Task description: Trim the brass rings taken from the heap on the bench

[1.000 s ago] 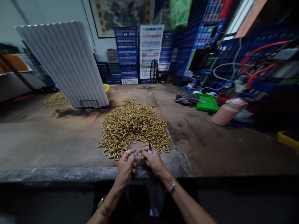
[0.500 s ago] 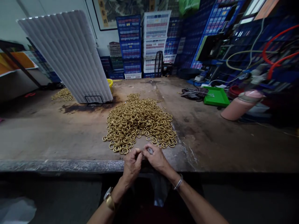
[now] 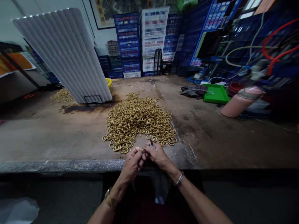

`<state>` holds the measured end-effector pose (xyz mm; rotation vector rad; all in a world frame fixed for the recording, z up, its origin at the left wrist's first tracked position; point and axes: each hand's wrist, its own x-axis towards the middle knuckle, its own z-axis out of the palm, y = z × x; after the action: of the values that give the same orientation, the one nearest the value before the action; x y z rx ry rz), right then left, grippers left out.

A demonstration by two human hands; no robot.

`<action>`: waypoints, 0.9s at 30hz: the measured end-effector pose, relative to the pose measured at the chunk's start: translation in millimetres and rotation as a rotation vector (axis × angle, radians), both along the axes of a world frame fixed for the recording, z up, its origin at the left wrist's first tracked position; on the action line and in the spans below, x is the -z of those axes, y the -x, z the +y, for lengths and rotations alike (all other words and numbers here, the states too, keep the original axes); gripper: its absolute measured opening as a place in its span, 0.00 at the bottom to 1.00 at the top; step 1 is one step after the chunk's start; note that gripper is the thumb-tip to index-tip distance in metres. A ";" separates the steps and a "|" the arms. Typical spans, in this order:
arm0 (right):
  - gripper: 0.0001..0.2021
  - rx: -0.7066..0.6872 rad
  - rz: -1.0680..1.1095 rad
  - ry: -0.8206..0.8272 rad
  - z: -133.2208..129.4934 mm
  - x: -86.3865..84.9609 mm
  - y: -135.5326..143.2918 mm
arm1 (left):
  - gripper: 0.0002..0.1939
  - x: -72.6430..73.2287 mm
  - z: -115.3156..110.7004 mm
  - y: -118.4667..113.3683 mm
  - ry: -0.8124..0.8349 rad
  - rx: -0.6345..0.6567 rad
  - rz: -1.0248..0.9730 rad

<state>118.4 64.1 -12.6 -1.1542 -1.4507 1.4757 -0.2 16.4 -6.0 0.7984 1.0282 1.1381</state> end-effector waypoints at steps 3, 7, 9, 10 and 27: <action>0.10 0.047 -0.075 -0.068 1.1 0.2 -1.4 | 0.17 0.7 -0.6 -0.6 0.005 -0.004 0.000; 0.10 0.108 -0.349 -0.297 -0.1 5.7 -6.3 | 0.17 2.8 -0.4 -0.6 -0.004 -0.052 0.084; 0.09 0.022 -0.489 -0.433 -3.4 7.9 -8.5 | 0.17 3.1 0.5 -0.8 -0.008 -0.074 0.133; 0.08 -0.032 -0.551 -0.481 -5.5 8.4 -9.2 | 0.17 3.2 1.1 -1.0 -0.012 -0.083 0.152; 0.14 0.146 -1.124 -0.359 9.9 -6.9 -18.8 | 0.20 -0.4 -11.8 13.2 0.226 -0.099 -0.005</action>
<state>137.2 74.0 -5.6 -1.9052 -2.1411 0.3413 -13.5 4.5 -5.6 0.5701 1.1794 1.0832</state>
